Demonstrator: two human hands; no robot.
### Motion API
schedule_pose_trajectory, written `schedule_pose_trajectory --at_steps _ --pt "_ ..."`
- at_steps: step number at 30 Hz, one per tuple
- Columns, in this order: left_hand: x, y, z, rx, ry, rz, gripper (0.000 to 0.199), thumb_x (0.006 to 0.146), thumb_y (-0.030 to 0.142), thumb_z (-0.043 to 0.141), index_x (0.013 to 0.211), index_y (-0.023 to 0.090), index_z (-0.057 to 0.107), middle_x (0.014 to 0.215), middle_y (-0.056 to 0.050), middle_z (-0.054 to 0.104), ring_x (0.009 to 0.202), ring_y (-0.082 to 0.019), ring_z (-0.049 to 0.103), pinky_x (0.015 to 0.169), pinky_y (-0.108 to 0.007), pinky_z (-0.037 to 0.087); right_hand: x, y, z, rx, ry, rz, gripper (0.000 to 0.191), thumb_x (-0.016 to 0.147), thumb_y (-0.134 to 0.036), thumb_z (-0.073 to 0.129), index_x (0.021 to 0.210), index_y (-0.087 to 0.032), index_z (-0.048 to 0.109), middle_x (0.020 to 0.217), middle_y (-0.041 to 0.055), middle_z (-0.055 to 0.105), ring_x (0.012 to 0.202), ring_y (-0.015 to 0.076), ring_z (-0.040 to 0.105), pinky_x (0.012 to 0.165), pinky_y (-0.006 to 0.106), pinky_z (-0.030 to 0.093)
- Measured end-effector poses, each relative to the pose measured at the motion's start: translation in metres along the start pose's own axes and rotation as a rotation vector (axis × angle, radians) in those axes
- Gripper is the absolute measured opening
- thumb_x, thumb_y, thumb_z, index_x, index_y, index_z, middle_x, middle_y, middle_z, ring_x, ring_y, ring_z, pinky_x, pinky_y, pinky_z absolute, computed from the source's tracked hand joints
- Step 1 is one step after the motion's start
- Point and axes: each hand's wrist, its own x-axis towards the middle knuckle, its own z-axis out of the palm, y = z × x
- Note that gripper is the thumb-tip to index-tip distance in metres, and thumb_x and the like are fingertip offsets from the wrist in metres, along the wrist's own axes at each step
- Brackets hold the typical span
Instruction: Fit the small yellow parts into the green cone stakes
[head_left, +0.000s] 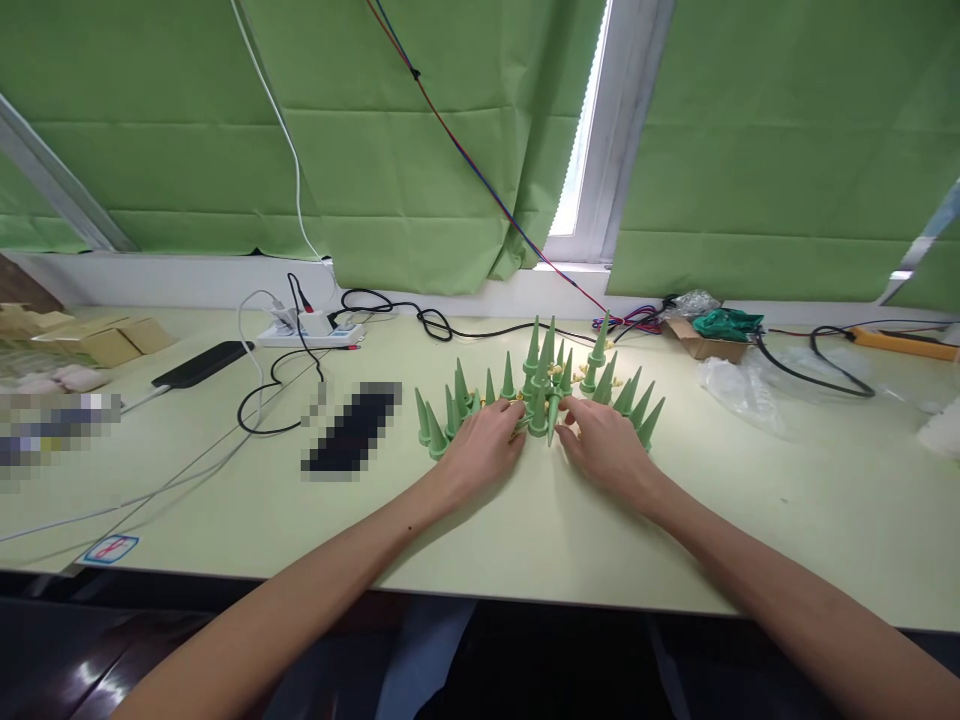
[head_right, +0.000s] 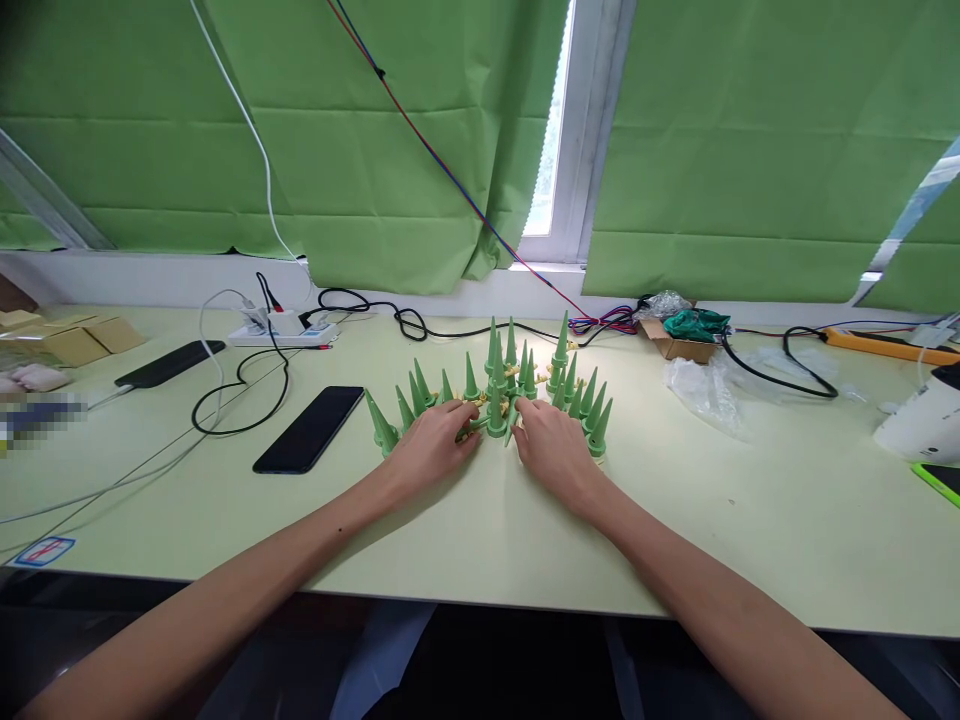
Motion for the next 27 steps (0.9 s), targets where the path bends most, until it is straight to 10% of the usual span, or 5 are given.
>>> schedule_pose_trajectory --at_steps 27 --pt "-0.0033 -0.0003 0.0026 0.099 -0.053 0.001 0.027 0.083 -0.001 0.035 0.091 0.018 0.053 0.08 -0.006 0.06 0.065 -0.019 0.056 0.054 -0.027 0.03 0.0 0.0009 0.0012 0.021 0.0 -0.02 0.01 0.095 -0.024 0.052 0.1 -0.019 0.059 0.093 0.0062 0.069 0.085 0.0214 0.064 0.061 0.027 0.034"
